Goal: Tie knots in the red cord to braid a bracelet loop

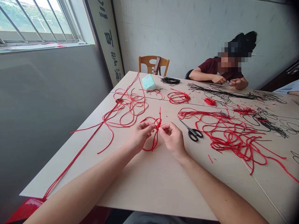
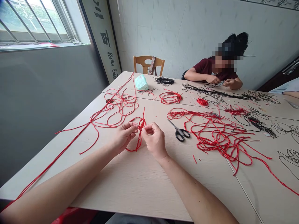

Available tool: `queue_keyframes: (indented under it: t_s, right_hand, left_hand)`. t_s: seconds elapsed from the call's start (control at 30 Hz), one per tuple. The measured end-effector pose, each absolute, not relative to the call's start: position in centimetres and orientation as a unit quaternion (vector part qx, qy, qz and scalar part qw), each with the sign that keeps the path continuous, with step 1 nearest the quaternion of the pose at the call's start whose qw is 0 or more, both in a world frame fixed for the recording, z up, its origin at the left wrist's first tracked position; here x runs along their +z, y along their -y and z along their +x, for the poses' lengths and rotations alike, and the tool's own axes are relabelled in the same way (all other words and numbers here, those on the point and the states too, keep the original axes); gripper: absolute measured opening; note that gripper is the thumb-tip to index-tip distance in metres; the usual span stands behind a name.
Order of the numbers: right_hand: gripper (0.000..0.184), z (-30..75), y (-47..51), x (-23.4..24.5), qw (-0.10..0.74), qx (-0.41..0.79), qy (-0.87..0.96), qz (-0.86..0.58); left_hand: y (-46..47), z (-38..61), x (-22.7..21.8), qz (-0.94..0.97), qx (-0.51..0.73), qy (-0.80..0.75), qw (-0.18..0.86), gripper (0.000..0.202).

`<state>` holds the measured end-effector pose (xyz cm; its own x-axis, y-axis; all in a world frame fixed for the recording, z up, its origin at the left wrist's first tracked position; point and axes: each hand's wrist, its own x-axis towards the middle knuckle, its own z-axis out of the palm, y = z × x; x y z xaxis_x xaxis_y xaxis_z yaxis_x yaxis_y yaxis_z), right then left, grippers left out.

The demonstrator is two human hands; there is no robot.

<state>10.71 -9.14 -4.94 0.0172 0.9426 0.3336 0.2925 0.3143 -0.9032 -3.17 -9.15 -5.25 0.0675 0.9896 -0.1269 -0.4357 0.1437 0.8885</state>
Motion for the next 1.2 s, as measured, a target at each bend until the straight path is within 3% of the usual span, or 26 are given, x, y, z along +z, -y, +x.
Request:
queue_keyframes:
  t_s: [0.2,0.43,0.77,1.03,1.2]
  right_hand:
    - [0.014,10.6,9.1,-5.2,0.545,0.355,0.59,-0.479]
    - [0.007,10.9,9.1,-5.2,0.527,0.258,0.632,-0.506]
    - [0.005,11.3,9.1,-5.1,0.472,0.102,0.744,-0.462]
    - [0.004,11.4,9.1,-4.9,0.485,0.12,0.729,-0.468]
    - [0.003,11.3,9.2,-4.8,0.503,0.153,0.71,-0.468]
  left_hand:
    - [9.1,-3.2,-5.1,0.456,0.553,-0.43,0.549,0.025]
    - [9.5,-3.2,-4.9,0.559,0.503,-0.495,0.435,0.023]
    - [10.0,-3.0,-4.6,0.529,0.537,-0.458,0.471,0.023]
    - [10.0,-2.9,-4.0,0.49,0.526,-0.42,0.554,0.03]
    - [9.5,-3.0,-4.7,0.51,0.533,-0.412,0.535,0.024]
